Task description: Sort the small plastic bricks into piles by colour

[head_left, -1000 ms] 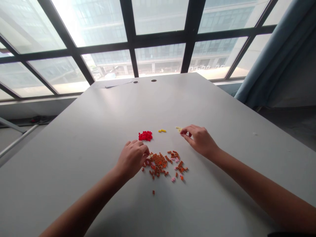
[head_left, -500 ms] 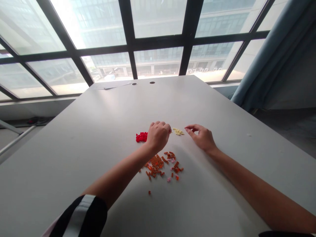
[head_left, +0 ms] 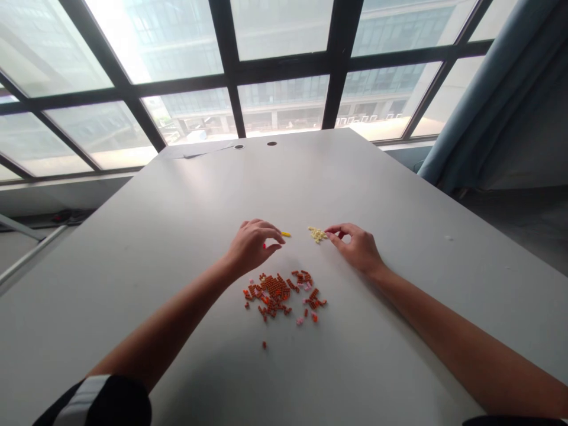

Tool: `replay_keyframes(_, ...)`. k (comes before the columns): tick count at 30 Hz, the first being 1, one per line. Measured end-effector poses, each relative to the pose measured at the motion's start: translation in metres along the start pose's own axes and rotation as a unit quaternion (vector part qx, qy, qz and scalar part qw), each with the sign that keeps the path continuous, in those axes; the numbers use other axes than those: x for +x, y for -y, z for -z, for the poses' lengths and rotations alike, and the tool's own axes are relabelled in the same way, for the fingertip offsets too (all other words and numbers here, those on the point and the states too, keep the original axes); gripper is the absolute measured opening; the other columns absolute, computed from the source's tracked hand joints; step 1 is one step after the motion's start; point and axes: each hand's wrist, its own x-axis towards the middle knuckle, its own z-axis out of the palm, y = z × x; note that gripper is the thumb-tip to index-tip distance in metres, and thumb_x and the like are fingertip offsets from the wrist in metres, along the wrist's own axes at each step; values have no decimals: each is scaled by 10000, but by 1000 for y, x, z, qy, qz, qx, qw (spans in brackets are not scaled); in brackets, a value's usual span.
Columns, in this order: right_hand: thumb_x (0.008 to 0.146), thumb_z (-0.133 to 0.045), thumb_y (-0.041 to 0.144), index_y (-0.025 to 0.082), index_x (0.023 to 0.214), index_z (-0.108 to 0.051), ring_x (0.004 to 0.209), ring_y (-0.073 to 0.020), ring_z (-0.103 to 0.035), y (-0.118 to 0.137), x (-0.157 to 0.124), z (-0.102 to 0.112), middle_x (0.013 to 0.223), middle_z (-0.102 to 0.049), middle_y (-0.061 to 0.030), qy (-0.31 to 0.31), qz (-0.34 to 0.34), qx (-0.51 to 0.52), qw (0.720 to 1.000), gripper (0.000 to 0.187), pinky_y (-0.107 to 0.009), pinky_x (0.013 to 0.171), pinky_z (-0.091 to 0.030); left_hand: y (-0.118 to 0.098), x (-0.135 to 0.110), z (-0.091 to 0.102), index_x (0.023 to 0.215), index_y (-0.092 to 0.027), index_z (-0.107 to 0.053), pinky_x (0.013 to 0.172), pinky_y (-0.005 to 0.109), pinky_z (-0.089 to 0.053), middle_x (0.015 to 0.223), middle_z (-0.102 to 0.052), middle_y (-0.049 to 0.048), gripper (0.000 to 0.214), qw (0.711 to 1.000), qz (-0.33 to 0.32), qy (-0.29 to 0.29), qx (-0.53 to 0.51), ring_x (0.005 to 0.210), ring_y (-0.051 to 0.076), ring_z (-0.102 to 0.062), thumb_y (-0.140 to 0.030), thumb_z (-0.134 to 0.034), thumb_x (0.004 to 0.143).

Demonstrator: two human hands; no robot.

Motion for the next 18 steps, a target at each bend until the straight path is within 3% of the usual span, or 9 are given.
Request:
replay_keyframes(3, 778, -566, 304, 211, 819, -702, 675, -172, -611, 1, -1, -1, 813, -706, -36, 4, 8, 2, 1000, 170, -303, 707, -472, 14, -30, 18, 766, -274, -712, 874, 355, -374, 948, -709, -4, 40, 999, 3, 45, 16, 971, 200, -588, -236, -707, 755)
replay_keyframes(7, 782, -562, 300, 209, 827, -705, 672, -172, -613, 2, -3, -3, 792, -699, -36, 1, 14, -5, 1000, 176, -300, 699, -471, 15, -53, 21, 737, -302, -720, 890, 353, -362, 990, -683, -6, 55, 996, -2, 93, 7, 1027, 209, -554, -259, -745, 713)
replay_keyframes(18, 781, -564, 295, 208, 827, -697, 673, -171, -610, 0, -4, -2, 814, -699, -35, 1, 16, -2, 1000, 165, -306, 703, -476, -4, -48, 13, 732, -290, -715, 871, 353, -336, 963, -674, -5, 69, 992, -23, 122, 37, 1011, 204, -549, -234, -749, 711)
